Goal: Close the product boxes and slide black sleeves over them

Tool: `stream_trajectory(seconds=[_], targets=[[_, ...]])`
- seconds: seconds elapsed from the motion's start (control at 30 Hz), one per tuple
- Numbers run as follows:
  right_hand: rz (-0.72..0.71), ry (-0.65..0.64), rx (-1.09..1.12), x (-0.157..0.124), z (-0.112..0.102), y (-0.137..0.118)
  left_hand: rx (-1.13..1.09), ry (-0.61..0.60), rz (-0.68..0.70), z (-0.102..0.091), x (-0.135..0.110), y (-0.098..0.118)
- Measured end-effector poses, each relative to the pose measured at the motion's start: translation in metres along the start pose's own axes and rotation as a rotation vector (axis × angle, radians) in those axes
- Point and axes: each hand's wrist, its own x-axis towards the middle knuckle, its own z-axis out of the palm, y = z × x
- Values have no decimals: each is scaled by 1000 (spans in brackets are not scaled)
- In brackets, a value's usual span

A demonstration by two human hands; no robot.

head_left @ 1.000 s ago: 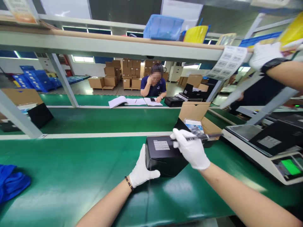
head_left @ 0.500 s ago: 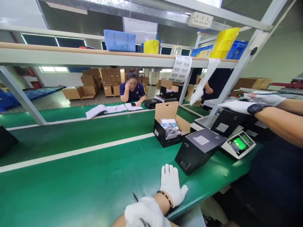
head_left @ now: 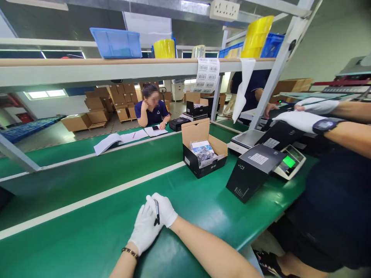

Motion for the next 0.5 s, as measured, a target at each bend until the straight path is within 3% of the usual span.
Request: stream_trajectory(seconds=[0.1,0.23,0.33,0.5], targets=[[-11,-25,-10,5,17,15,22,19,-25,-12,-2,-33],[-36,-96,-27,-1,25,28,-204,43,-162,-13,0,-55],[-36,-150,-41,-5,22,30,-329,82,-237,-11,-2,-57],[-3,-186,-75,-6,16,25,-365,8,-280,-13,-4,-43]])
